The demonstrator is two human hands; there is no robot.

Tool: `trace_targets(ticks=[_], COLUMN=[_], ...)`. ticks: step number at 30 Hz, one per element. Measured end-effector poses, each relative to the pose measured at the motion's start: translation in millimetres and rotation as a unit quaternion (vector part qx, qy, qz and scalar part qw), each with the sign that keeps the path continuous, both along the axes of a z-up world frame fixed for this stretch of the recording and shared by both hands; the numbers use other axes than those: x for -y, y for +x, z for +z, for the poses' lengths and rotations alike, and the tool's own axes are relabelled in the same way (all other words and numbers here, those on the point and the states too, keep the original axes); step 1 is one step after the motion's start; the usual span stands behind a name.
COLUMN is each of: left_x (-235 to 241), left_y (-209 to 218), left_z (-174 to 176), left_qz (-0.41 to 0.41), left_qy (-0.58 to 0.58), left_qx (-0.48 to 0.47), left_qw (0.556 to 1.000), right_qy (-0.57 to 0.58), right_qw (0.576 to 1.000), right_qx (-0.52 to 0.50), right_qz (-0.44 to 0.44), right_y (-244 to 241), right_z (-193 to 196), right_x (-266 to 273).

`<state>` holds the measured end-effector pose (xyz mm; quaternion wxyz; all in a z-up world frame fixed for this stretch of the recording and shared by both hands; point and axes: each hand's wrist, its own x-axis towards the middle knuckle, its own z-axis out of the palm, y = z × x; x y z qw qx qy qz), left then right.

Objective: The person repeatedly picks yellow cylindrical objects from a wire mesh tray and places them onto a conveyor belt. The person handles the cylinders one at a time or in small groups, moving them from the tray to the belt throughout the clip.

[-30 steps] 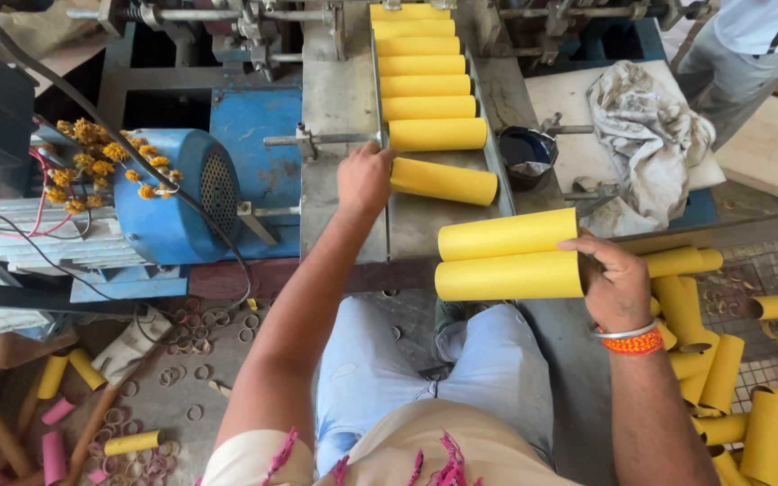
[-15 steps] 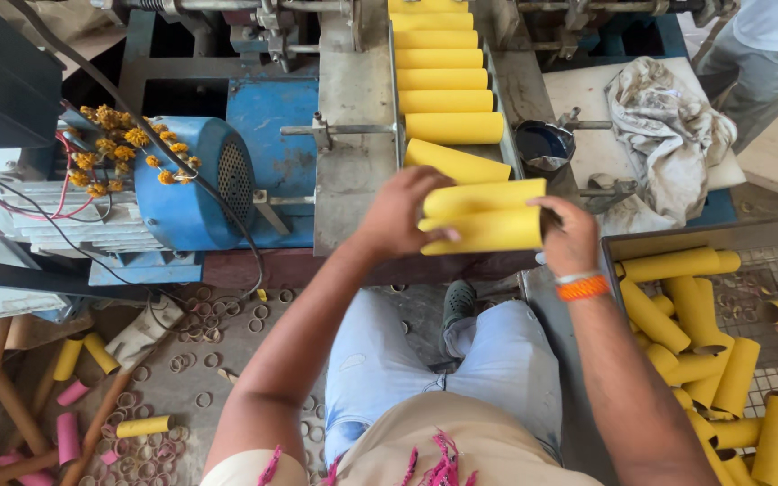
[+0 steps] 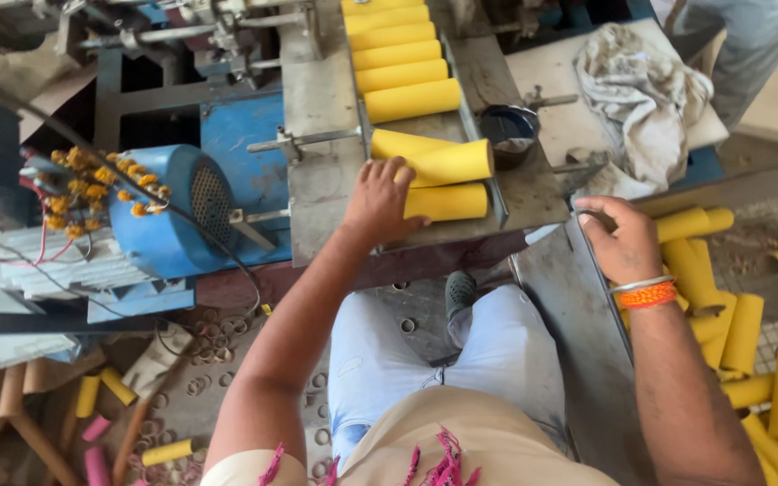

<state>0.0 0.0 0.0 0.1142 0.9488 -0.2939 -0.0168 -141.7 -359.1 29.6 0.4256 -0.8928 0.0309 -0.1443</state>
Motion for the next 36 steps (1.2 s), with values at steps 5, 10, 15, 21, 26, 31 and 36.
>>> trace_targets(ticks=[5, 10, 15, 21, 26, 31, 36], left_x=[32.2, 43.7, 18.5, 29.4, 68.2, 147.1, 245.0], left_y=[37.7, 76.5, 90.7, 67.6, 22.3, -49.5, -111.4], left_z=[-3.3, -14.2, -16.7, -3.3, 22.9, 35.7, 38.3], left_qz=[-0.053, -0.076, -0.053, -0.020, -0.087, -0.234, -0.344], left_qy=[-0.124, -0.056, 0.024, -0.026, -0.142, -0.244, -0.287], left_qx=[0.024, 0.031, 0.035, 0.098, 0.117, 0.039, -0.074], left_qw=[0.991, 0.995, 0.998, 0.995, 0.979, 0.940, 0.891], right_qy=[0.030, 0.073, 0.122, 0.063, 0.001, -0.020, -0.037], right_qw=[0.999, 0.992, 0.989, 0.994, 0.998, 0.976, 0.944], right_qx=[-0.020, -0.065, -0.033, -0.038, -0.041, -0.180, -0.291], right_qz=[-0.039, -0.081, -0.070, -0.086, -0.057, -0.123, -0.153], right_y=[-32.3, -60.1, -78.9, -80.9, -104.1, -143.6, -175.6], right_z=[-21.3, -34.5, -40.3, -44.3, -63.8, -121.4, -165.6], right_x=[25.3, 44.4, 67.5, 72.1, 115.4, 181.1, 196.2])
